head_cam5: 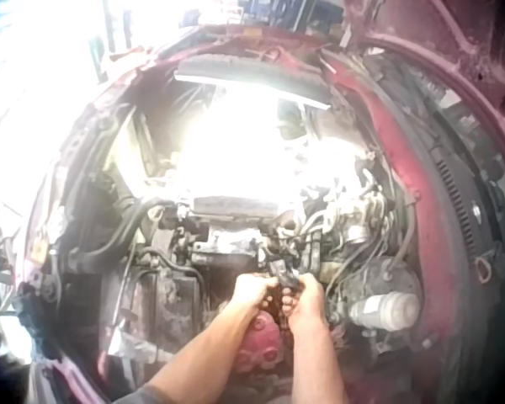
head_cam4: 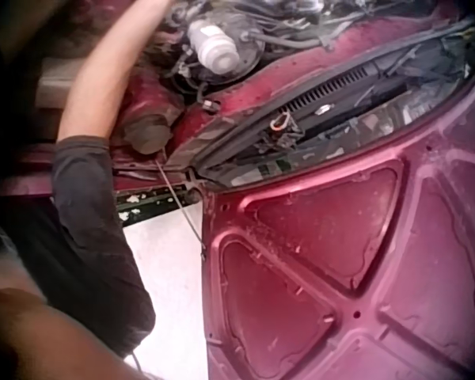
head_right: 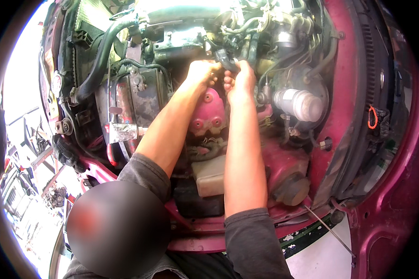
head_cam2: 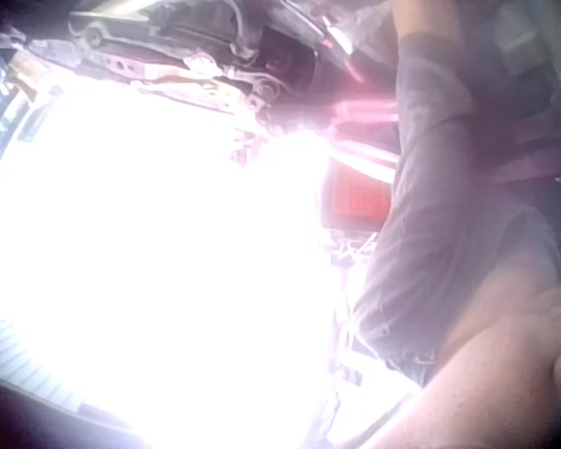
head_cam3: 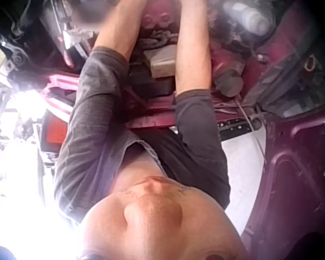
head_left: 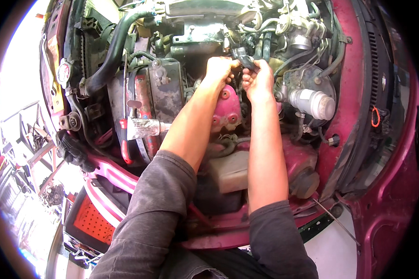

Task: The person disconnects electrical connectors and a hose from a car engine by hand and with a screwdriver, applies a substance from a tube to a component, and reconnects the parts.

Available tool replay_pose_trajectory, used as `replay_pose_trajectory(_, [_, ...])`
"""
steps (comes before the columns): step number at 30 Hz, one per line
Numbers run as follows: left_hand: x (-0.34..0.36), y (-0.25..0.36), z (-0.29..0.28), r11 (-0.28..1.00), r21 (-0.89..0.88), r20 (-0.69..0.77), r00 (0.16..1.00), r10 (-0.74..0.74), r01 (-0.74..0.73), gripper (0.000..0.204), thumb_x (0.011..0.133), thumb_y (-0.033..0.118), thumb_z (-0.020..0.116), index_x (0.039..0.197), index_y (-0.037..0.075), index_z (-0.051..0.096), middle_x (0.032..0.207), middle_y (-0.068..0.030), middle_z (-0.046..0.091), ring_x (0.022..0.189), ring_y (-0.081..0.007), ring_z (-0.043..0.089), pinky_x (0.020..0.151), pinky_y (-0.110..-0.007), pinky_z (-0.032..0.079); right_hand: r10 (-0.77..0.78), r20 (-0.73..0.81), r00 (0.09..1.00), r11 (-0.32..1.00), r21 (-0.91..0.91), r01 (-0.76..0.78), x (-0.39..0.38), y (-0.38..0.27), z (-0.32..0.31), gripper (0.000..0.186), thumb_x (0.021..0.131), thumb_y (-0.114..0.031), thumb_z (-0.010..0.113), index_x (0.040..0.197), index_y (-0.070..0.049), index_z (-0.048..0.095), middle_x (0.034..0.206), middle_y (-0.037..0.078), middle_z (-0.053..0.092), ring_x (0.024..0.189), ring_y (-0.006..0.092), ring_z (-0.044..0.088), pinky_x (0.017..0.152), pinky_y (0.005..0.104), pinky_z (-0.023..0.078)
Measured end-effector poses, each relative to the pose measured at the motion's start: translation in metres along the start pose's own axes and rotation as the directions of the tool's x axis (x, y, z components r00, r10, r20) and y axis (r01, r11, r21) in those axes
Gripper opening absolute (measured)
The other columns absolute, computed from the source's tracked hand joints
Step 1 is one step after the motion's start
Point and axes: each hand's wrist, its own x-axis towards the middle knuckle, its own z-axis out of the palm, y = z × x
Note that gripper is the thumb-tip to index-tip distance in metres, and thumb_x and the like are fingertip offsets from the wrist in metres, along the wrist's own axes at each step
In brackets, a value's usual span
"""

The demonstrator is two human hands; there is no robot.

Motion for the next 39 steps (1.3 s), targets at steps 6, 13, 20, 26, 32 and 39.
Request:
replay_pose_trajectory(6, [-0.003,0.005,0.000,0.999,0.009,0.046,0.997,-0.054,0.053,0.024,0.076,0.019,0.079,0.074,-0.001,0.066,0.068,-0.0097,0.065,0.042,-0.0126,0.049,0.036,-0.026,0.037,-0.104,-0.274,0.956,0.974,-0.223,0.042,-0.002,0.006,0.000,0.023,0.080,-0.034,0.053,0.084,-0.011,0.053,0.059,0.004,0.049,0.042,0.0108,0.039,0.039,0.0265,0.028])
replay_pose_trajectory(13, [0.000,0.009,-0.002,0.990,0.080,0.117,0.985,-0.125,0.116,0.041,0.082,0.042,0.074,0.089,0.004,0.062,0.079,-0.0082,0.063,0.053,-0.0143,0.053,0.046,-0.027,0.039,-0.144,-0.325,0.935,0.964,-0.260,0.058,-0.002,0.009,-0.002,0.027,0.074,-0.036,0.061,0.075,-0.009,0.055,0.060,0.005,0.051,0.044,0.0129,0.044,0.042,0.0279,0.031])
replay_pose_trajectory(20, [0.001,0.010,-0.004,0.989,0.059,0.134,0.981,-0.144,0.137,0.035,0.088,0.039,0.068,0.092,0.005,0.063,0.077,-0.0107,0.067,0.052,-0.0143,0.051,0.046,-0.029,0.041,-0.096,-0.259,0.961,0.981,-0.187,0.047,-0.005,0.005,0.000,0.025,0.074,-0.032,0.059,0.081,-0.008,0.056,0.063,0.005,0.054,0.046,0.0119,0.046,0.042,0.0272,0.033])
replay_pose_trajectory(26, [-0.006,0.011,0.000,0.986,0.125,0.145,0.981,-0.128,0.110,0.022,0.092,0.026,0.061,0.097,0.004,0.062,0.087,-0.0073,0.065,0.064,-0.0153,0.056,0.053,-0.028,0.042,-0.089,-0.232,0.969,0.990,-0.129,0.060,0.007,0.011,-0.006,0.021,0.076,-0.026,0.060,0.088,-0.010,0.061,0.068,0.004,0.057,0.049,0.0111,0.048,0.044,0.0261,0.033])
replay_pose_trajectory(32, [-0.003,0.009,-0.005,0.989,0.098,0.165,0.978,-0.125,0.110,0.018,0.093,0.023,0.060,0.097,0.005,0.060,0.090,-0.0065,0.064,0.066,-0.0161,0.057,0.055,-0.028,0.042,-0.084,-0.305,0.949,0.993,-0.105,0.054,0.007,0.012,-0.002,0.015,0.075,-0.022,0.063,0.080,-0.008,0.060,0.068,0.003,0.055,0.049,0.0110,0.048,0.042,0.0251,0.034])
replay_pose_trajectory(39, [-0.003,0.012,-0.005,0.992,0.023,0.221,0.967,-0.128,0.126,0.020,0.093,0.026,0.060,0.095,0.006,0.059,0.086,-0.0046,0.061,0.064,-0.0160,0.055,0.051,-0.027,0.039,-0.070,-0.273,0.960,0.993,-0.112,0.041,0.001,0.008,-0.004,0.015,0.075,-0.021,0.063,0.078,-0.007,0.058,0.067,0.004,0.055,0.048,0.0105,0.047,0.040,0.0245,0.032])
